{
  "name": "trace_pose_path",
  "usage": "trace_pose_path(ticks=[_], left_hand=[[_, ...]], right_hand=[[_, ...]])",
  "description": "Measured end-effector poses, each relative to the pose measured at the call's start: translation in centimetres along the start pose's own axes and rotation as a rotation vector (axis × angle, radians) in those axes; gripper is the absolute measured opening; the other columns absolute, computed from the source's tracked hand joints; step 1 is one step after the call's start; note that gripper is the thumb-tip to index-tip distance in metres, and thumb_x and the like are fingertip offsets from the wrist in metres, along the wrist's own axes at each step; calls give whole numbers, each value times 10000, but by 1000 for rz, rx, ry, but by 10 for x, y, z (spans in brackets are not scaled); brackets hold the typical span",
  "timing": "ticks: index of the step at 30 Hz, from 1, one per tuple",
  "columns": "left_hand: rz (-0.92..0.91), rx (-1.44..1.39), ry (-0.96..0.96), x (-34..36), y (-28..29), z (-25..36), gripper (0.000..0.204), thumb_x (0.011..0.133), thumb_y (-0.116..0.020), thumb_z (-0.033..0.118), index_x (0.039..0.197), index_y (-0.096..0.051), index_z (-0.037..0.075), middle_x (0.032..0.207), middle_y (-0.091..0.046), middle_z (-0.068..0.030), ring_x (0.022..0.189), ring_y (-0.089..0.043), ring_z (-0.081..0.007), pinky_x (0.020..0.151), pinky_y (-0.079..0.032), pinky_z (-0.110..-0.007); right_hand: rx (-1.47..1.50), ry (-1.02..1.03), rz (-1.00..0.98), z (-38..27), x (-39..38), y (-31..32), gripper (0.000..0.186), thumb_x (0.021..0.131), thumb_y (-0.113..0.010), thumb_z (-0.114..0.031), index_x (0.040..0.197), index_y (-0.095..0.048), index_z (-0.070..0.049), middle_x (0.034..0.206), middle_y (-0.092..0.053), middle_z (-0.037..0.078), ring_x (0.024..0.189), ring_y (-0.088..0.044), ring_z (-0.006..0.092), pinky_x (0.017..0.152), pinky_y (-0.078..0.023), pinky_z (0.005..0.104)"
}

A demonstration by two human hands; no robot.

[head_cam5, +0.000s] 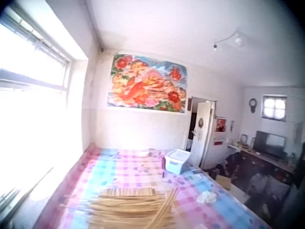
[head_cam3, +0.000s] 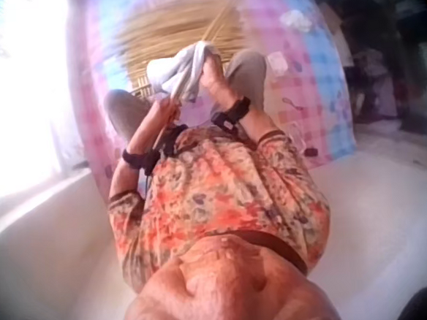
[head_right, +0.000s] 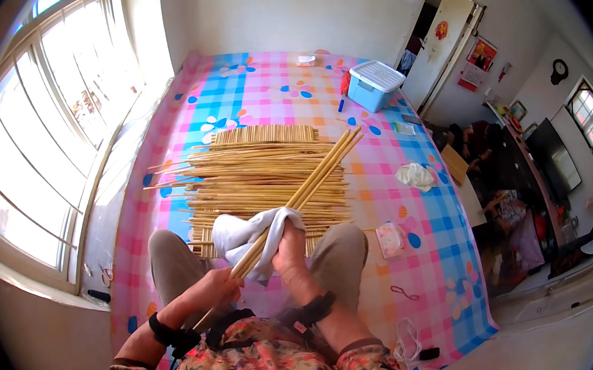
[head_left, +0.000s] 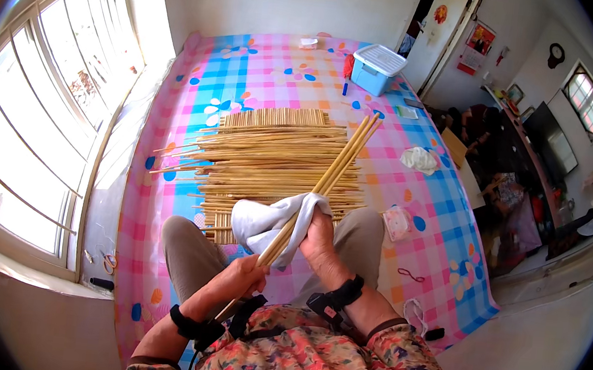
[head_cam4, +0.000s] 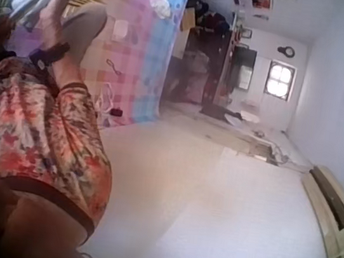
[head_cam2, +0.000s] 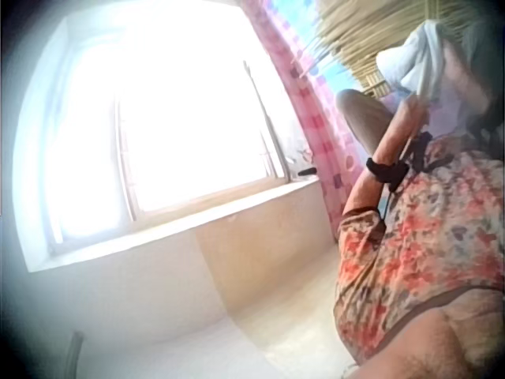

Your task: The person wipes long wooden rods with a white cloth, handling them individually or in small groups while sitting on the floor.

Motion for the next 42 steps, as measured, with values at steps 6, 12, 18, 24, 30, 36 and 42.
trace_pose_path(ticks=[6,12,18,24,30,36,42], left_hand=[[53,240,-53,-55,22,-34,190,880,-518,210,779,-505,50,621,-520,19,552,-468,-68,486,-383,-248],[31,200,34,-100,34,-56,179,873,-539,196,768,-522,52,613,-513,24,552,-461,-56,484,-377,-240],[140,8,121,-133,65,-87,125,878,-527,147,806,-523,44,586,-487,26,511,-440,-47,453,-350,-208],[139,-327,-76,-82,52,-36,132,912,-468,156,844,-494,45,609,-494,6,487,-447,-57,432,-349,-192],[-152,-196,-176,-1,-5,9,183,925,-445,186,831,-496,37,637,-522,7,519,-475,-67,474,-394,-224],[-242,49,-258,9,-13,17,174,912,-477,189,883,-514,21,697,-522,-12,640,-511,-99,585,-431,-251],[274,273,-418,-11,26,45,299,845,-582,202,1020,-471,-14,916,-563,-181,851,-559,-297,745,-451,-375]], right_hand=[[-11,180,82,-72,50,45,184,883,-500,-213,963,-540,-52,931,-578,52,872,-566,182,794,-472,338],[21,274,218,-122,77,84,286,902,-476,-267,1060,-523,-33,1039,-566,84,962,-541,209,858,-451,369],[-77,438,31,-209,83,115,355,934,-362,-330,1053,-530,-42,1049,-570,119,949,-561,238,811,-479,398],[-39,176,-109,-133,37,42,399,899,-444,-371,1144,-489,-59,1142,-539,80,1066,-505,248,937,-397,411],[-76,-41,-249,-67,-13,-35,408,880,-491,-343,1180,-460,-68,1104,-534,63,1034,-510,198,925,-407,350],[-132,134,-251,-80,-19,-76,205,876,-506,-201,1012,-539,-51,862,-575,23,752,-560,131,688,-469,279],[-289,494,-348,-133,-20,-135,323,884,-506,-271,1132,-465,-68,1025,-535,37,953,-535,149,850,-447,320]])
Point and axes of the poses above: each hand's wrist, its own x-axis towards the middle knuckle, its own y-axis out of the back of the hand, z = x × y, the point moved 7 cm from there along x, towards the middle knuckle
